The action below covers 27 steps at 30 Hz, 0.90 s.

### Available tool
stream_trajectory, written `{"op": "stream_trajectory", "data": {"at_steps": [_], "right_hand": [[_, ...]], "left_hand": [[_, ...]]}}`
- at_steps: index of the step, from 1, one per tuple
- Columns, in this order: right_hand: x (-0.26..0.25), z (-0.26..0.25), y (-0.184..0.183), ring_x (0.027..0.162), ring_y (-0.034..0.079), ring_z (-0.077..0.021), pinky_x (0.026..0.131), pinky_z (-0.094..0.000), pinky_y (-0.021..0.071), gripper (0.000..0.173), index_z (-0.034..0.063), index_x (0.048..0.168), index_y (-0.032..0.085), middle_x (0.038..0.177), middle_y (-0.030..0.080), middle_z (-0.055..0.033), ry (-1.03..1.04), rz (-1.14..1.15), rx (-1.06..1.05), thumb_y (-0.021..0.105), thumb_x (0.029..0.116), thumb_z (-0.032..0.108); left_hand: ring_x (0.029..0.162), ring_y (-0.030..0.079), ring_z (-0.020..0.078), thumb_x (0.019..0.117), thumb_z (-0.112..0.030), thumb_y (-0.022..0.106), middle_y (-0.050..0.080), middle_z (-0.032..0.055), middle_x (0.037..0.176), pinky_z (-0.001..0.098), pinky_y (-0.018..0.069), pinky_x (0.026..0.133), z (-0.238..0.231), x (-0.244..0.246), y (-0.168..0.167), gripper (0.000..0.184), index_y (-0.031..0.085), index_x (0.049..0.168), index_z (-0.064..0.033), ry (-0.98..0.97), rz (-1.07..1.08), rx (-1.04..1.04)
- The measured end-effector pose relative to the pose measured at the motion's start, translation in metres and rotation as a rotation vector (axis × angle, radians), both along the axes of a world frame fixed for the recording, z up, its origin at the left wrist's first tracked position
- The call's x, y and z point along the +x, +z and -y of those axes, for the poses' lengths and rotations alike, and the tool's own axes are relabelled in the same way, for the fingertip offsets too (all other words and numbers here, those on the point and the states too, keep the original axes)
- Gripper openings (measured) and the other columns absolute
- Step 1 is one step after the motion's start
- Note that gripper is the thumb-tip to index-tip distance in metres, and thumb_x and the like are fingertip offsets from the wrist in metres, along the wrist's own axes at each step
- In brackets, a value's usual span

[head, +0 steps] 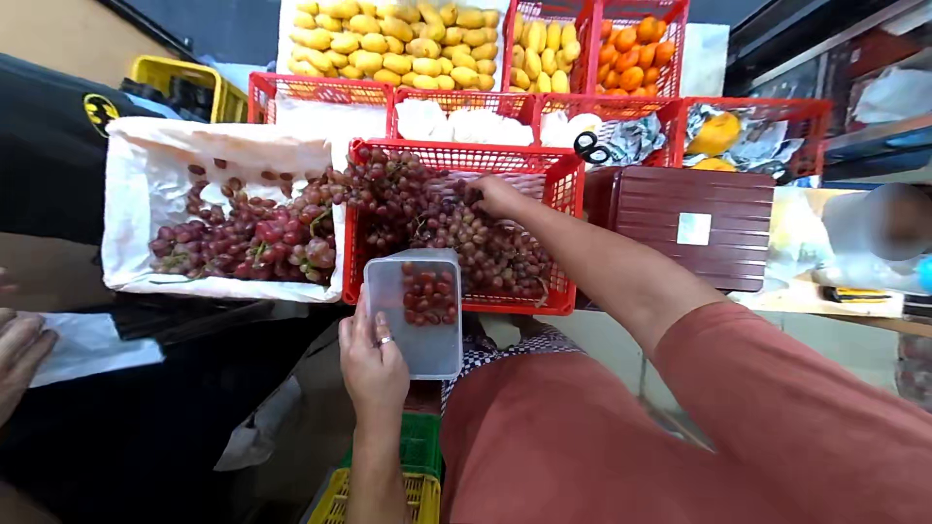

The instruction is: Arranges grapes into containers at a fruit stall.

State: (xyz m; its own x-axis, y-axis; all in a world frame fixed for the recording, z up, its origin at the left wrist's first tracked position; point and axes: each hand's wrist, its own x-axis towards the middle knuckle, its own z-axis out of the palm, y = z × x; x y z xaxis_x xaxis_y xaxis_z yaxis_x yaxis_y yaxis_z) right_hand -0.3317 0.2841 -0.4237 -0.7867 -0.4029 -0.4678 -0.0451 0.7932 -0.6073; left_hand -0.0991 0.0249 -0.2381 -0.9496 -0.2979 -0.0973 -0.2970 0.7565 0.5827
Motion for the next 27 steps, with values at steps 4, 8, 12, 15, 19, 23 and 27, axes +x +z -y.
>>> {"op": "stream_trajectory", "data": {"at_steps": [4,8,12,15,19,23,27], "right_hand": [[0.009,-0.013,0.032,0.11,0.069,-0.0305,0.099,-0.0544,0.0542,0.027,0.0076,0.119,0.073,0.119,0.071,-0.015,-0.252,0.025,-0.119,0.073,0.0914,0.01],[0.047,0.001,0.146,0.093,0.072,-0.0174,0.085,-0.0379,0.063,0.025,0.0054,0.116,0.07,0.111,0.072,-0.009,-0.375,0.048,-0.566,0.074,0.0915,0.007],[0.104,0.046,0.234,0.106,0.065,-0.0138,0.091,-0.0317,0.0592,0.017,0.0104,0.108,0.075,0.115,0.067,-0.0053,0.047,-0.29,-0.59,0.072,0.0923,0.005],[0.117,0.066,0.236,0.111,0.065,-0.0235,0.087,-0.0372,0.0587,0.019,0.0117,0.108,0.075,0.116,0.07,-0.0061,0.319,-0.527,-0.389,0.062,0.0978,0.003],[0.126,0.079,0.239,0.104,0.066,-0.0267,0.079,-0.0382,0.0587,0.017,0.008,0.107,0.073,0.111,0.069,-0.0089,0.38,-0.51,-0.341,0.057,0.1005,0.005],[0.131,0.083,0.244,0.119,0.066,-0.0299,0.094,-0.0438,0.0573,0.021,0.0081,0.112,0.072,0.128,0.069,-0.0121,0.509,-0.443,-0.365,0.054,0.1027,0.006],[0.089,0.065,0.221,0.101,0.069,-0.011,0.089,-0.0307,0.0604,0.016,0.007,0.11,0.076,0.11,0.073,-0.0041,-0.07,-0.326,-0.655,0.065,0.0986,0.009]], "left_hand": [[0.102,0.063,0.023,0.1059,-0.02,0.046,0.064,0.0168,0.111,0.0381,0.053,0.091,-0.002,0.001,0.0,0.042,0.058,0.142,-0.0019,-0.001,-0.013,-0.007],[0.104,0.063,0.0235,0.1057,-0.021,0.045,0.064,0.0159,0.113,0.0398,0.0534,0.092,-0.002,-0.001,0.003,0.042,0.06,0.141,-0.0041,0.009,0.0,-0.008],[0.104,0.064,0.0288,0.1052,-0.019,0.047,0.065,0.0191,0.112,0.0465,0.0538,0.092,-0.001,-0.005,0.007,0.041,0.06,0.14,-0.0018,0.018,0.016,-0.015],[0.106,0.064,0.0319,0.1047,-0.018,0.047,0.065,0.0213,0.113,0.0491,0.053,0.093,0.0,-0.009,0.009,0.041,0.06,0.138,0.0011,0.017,0.013,-0.021],[0.101,0.065,0.0301,0.1038,-0.016,0.048,0.066,0.0204,0.108,0.046,0.054,0.09,0.003,-0.01,0.006,0.04,0.061,0.137,0.0015,0.017,-0.006,-0.047],[0.102,0.065,0.031,0.1025,-0.016,0.046,0.066,0.0201,0.11,0.048,0.0541,0.09,0.004,-0.017,0.008,0.042,0.06,0.138,0.0008,0.013,0.033,-0.054],[0.102,0.065,0.0278,0.1043,-0.018,0.046,0.066,0.0178,0.11,0.0444,0.054,0.09,0.006,-0.017,0.007,0.042,0.059,0.14,-0.0008,0.028,0.046,-0.05]]}}
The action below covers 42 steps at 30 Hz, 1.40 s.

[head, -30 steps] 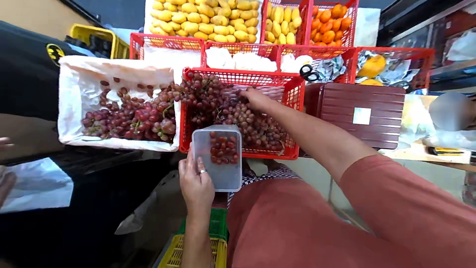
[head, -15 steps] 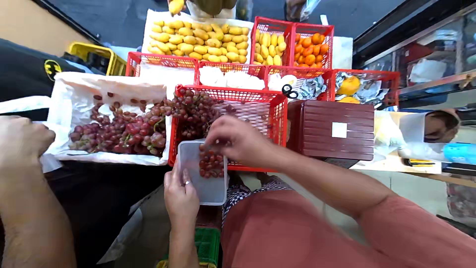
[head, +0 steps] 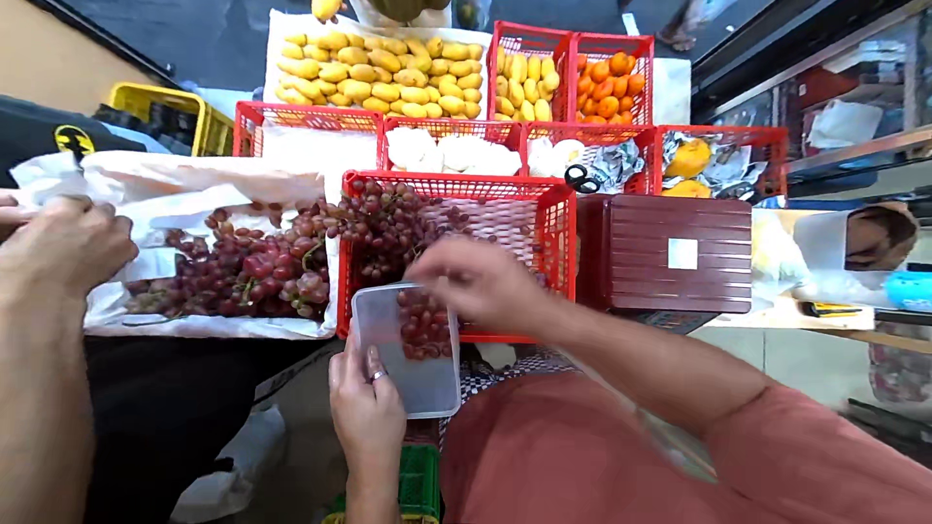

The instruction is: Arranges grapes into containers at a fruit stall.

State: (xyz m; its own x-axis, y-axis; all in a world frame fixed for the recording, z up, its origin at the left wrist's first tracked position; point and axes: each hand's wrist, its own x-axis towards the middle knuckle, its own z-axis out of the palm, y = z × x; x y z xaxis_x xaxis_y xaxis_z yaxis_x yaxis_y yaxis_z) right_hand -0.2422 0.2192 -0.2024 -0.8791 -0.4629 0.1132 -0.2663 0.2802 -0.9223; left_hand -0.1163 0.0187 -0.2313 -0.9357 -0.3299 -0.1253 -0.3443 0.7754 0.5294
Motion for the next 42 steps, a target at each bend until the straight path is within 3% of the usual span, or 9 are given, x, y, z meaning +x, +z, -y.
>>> {"op": "stream_trajectory", "data": {"at_steps": [3,8,10,18,26,33,36,39,42], "right_hand": [[-0.065,-0.016,-0.099,0.106,0.069,-0.0174,0.095,-0.0394,0.0576,0.023,0.0129,0.12,0.073,0.117,0.072,-0.0062,-0.264,0.089,0.371,0.061,0.1012,0.019],[-0.113,-0.001,-0.206,0.116,0.066,-0.0383,0.094,-0.0595,0.0554,0.035,0.0108,0.138,0.061,0.13,0.065,-0.0181,0.113,0.048,0.837,0.051,0.1047,0.013],[-0.118,0.01,-0.208,0.116,0.066,-0.0397,0.093,-0.0595,0.0558,0.043,0.0094,0.147,0.054,0.134,0.064,-0.0198,0.133,0.041,0.908,0.048,0.104,0.007],[-0.115,-0.015,-0.186,0.106,0.068,-0.0429,0.084,-0.0618,0.0566,0.03,0.0046,0.128,0.063,0.116,0.068,-0.0224,0.221,0.003,1.019,0.059,0.0982,0.004],[-0.119,-0.03,-0.205,0.139,0.051,-0.0386,0.112,-0.056,0.0443,0.04,0.0111,0.135,0.065,0.146,0.058,-0.0141,0.46,-0.166,0.929,0.055,0.0982,-0.003],[-0.122,-0.047,-0.216,0.134,0.049,-0.0443,0.107,-0.0626,0.0454,0.052,0.0139,0.139,0.063,0.147,0.054,-0.0164,0.659,-0.186,0.909,0.074,0.0882,0.013],[-0.118,-0.054,-0.218,0.135,0.05,-0.0446,0.106,-0.0624,0.0466,0.06,0.0135,0.137,0.064,0.151,0.052,-0.0146,0.637,-0.135,0.93,0.08,0.0804,0.005],[-0.112,-0.054,-0.217,0.125,0.058,-0.0422,0.102,-0.0594,0.0512,0.036,0.009,0.122,0.072,0.132,0.062,-0.0175,0.516,-0.071,0.863,0.071,0.0882,-0.003],[-0.103,-0.06,-0.215,0.124,0.058,-0.0427,0.098,-0.0607,0.0531,0.031,0.0107,0.122,0.073,0.131,0.063,-0.0183,0.437,-0.05,0.861,0.067,0.0933,0.001]], "left_hand": [[0.101,0.064,0.0247,0.1049,-0.019,0.046,0.065,0.0159,0.111,0.041,0.0546,0.089,-0.002,0.002,0.0,0.042,0.058,0.142,-0.0028,0.016,0.011,0.002],[0.098,0.064,0.0195,0.1044,-0.019,0.046,0.064,0.0135,0.11,0.0353,0.0555,0.085,-0.003,0.004,-0.001,0.042,0.058,0.142,-0.003,0.01,0.009,0.005],[0.096,0.064,0.0187,0.1041,-0.019,0.046,0.064,0.0129,0.109,0.0334,0.0557,0.082,-0.003,0.004,-0.002,0.043,0.058,0.142,-0.0036,-0.003,0.0,-0.001],[0.097,0.064,0.0218,0.104,-0.02,0.045,0.064,0.0139,0.109,0.0355,0.0555,0.084,0.0,0.005,-0.004,0.044,0.058,0.143,-0.0036,-0.028,-0.006,-0.003],[0.097,0.065,0.0227,0.1035,-0.016,0.047,0.065,0.0149,0.111,0.0368,0.0565,0.084,-0.005,0.005,-0.003,0.042,0.059,0.142,-0.0037,-0.015,-0.018,0.026],[0.096,0.066,0.0199,0.1029,-0.014,0.049,0.065,0.0128,0.111,0.0352,0.0574,0.085,-0.005,0.008,-0.004,0.043,0.058,0.144,-0.0068,0.023,-0.006,0.023],[0.096,0.065,0.0196,0.1028,-0.014,0.049,0.065,0.0119,0.109,0.035,0.0573,0.085,-0.007,0.01,-0.003,0.041,0.06,0.142,-0.0065,0.032,-0.024,0.03],[0.097,0.065,0.0178,0.1031,-0.014,0.049,0.065,0.0108,0.11,0.0336,0.0568,0.087,-0.01,0.012,-0.003,0.041,0.06,0.142,-0.0081,0.044,-0.024,0.04],[0.098,0.065,0.0193,0.1036,-0.015,0.05,0.065,0.012,0.11,0.0348,0.0568,0.087,-0.011,0.012,-0.001,0.04,0.06,0.142,-0.0073,0.058,-0.024,0.037]]}}
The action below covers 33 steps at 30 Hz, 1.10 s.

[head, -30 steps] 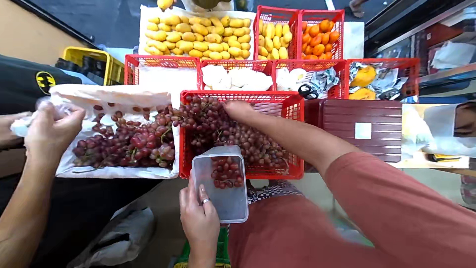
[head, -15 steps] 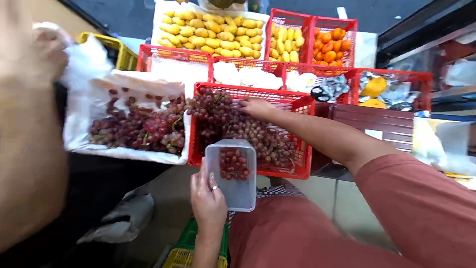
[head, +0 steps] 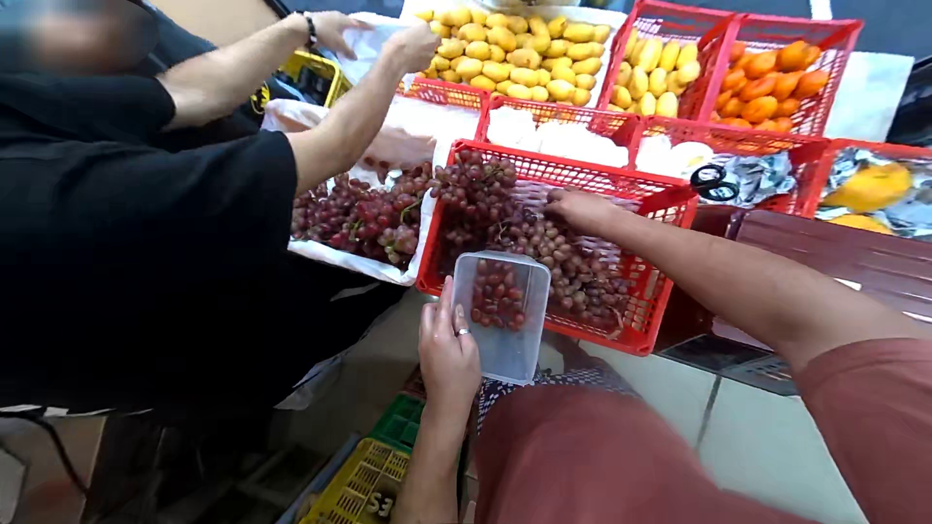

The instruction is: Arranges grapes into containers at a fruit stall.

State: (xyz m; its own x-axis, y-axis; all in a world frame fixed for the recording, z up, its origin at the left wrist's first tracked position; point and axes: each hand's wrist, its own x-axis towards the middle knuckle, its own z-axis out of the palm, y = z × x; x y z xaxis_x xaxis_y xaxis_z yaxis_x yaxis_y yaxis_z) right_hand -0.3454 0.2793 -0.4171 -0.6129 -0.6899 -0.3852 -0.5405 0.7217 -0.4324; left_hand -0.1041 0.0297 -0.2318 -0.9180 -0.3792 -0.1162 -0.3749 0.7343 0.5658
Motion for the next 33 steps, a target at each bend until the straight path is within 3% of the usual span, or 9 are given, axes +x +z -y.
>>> {"op": "stream_trajectory", "data": {"at_steps": [7,11,14,17,21,25,28,30,33], "right_hand": [[0.016,-0.038,0.025,0.115,0.066,-0.0356,0.103,-0.0579,0.0512,0.025,0.0063,0.117,0.075,0.121,0.07,-0.0188,-0.456,0.116,-0.188,0.064,0.0937,0.003],[0.036,-0.033,0.092,0.094,0.073,-0.0186,0.087,-0.0395,0.0617,0.025,0.0066,0.123,0.071,0.117,0.073,-0.0092,-0.745,0.416,-0.572,0.067,0.098,0.009],[0.072,-0.002,0.185,0.099,0.072,-0.0158,0.088,-0.0343,0.0635,0.026,0.0008,0.12,0.071,0.118,0.071,-0.0099,-0.586,0.413,-0.951,0.069,0.0941,0.0],[0.107,0.04,0.233,0.111,0.066,-0.0127,0.096,-0.031,0.0578,0.023,0.0107,0.114,0.077,0.117,0.07,-0.0043,-0.229,0.141,-0.903,0.07,0.0932,0.003],[0.129,0.069,0.227,0.12,0.065,-0.0283,0.099,-0.0443,0.055,0.027,0.01,0.121,0.072,0.13,0.066,-0.0134,0.086,0.072,-0.711,0.056,0.1007,0.003],[0.101,0.039,0.21,0.107,0.069,-0.0161,0.096,-0.0352,0.0577,0.024,0.003,0.114,0.075,0.114,0.073,-0.0091,-0.355,0.127,-0.909,0.062,0.0949,-0.005],[0.051,-0.009,0.133,0.111,0.067,-0.0222,0.094,-0.0435,0.0579,0.035,0.0136,0.127,0.069,0.124,0.067,-0.0104,-0.613,0.057,-0.417,0.06,0.0953,0.003],[0.03,-0.03,0.077,0.116,0.064,-0.0381,0.092,-0.0605,0.0556,0.054,0.0181,0.137,0.064,0.133,0.06,-0.0193,-0.504,0.089,-0.089,0.067,0.0864,0.001],[0.025,-0.032,0.035,0.128,0.055,-0.0444,0.095,-0.0657,0.052,0.065,0.0269,0.146,0.057,0.146,0.051,-0.0206,-0.258,0.111,0.063,0.073,0.0869,0.004]], "left_hand": [[0.103,0.066,0.0278,0.1049,-0.013,0.047,0.065,0.0191,0.115,0.0429,0.0559,0.091,-0.007,0.001,0.002,0.041,0.057,0.143,-0.0027,-0.039,-0.008,-0.036],[0.102,0.065,0.0265,0.1046,-0.015,0.048,0.064,0.0181,0.113,0.0414,0.0553,0.09,-0.006,0.002,0.001,0.041,0.058,0.142,-0.003,-0.033,-0.02,-0.049],[0.106,0.065,0.0297,0.1052,-0.016,0.047,0.065,0.0201,0.116,0.0449,0.055,0.092,-0.007,0.002,0.001,0.041,0.057,0.142,-0.0022,-0.036,-0.004,-0.045],[0.107,0.065,0.0339,0.1053,-0.018,0.047,0.065,0.0233,0.117,0.0499,0.054,0.094,-0.006,0.0,0.0,0.04,0.059,0.139,0.0005,-0.055,-0.021,-0.051],[0.106,0.064,0.0353,0.102,-0.013,0.046,0.065,0.0249,0.113,0.0492,0.0523,0.094,-0.003,-0.002,-0.001,0.039,0.061,0.132,0.0064,-0.11,-0.038,-0.059],[0.106,0.064,0.0351,0.1053,-0.016,0.047,0.065,0.0252,0.115,0.0493,0.0524,0.094,-0.004,-0.006,0.001,0.039,0.059,0.137,0.0043,-0.084,-0.022,-0.07],[0.108,0.064,0.0342,0.1057,-0.017,0.046,0.065,0.024,0.117,0.0485,0.052,0.095,-0.003,-0.006,0.0,0.041,0.058,0.14,0.0029,-0.076,-0.005,-0.076],[0.11,0.064,0.0339,0.1057,-0.017,0.046,0.064,0.0236,0.118,0.0483,0.0518,0.096,-0.004,-0.008,0.001,0.041,0.058,0.14,0.0026,-0.074,0.004,-0.071],[0.109,0.064,0.0329,0.1054,-0.017,0.046,0.064,0.0234,0.117,0.0473,0.0519,0.096,-0.004,-0.01,0.002,0.041,0.059,0.139,0.0032,-0.067,0.014,-0.067]]}}
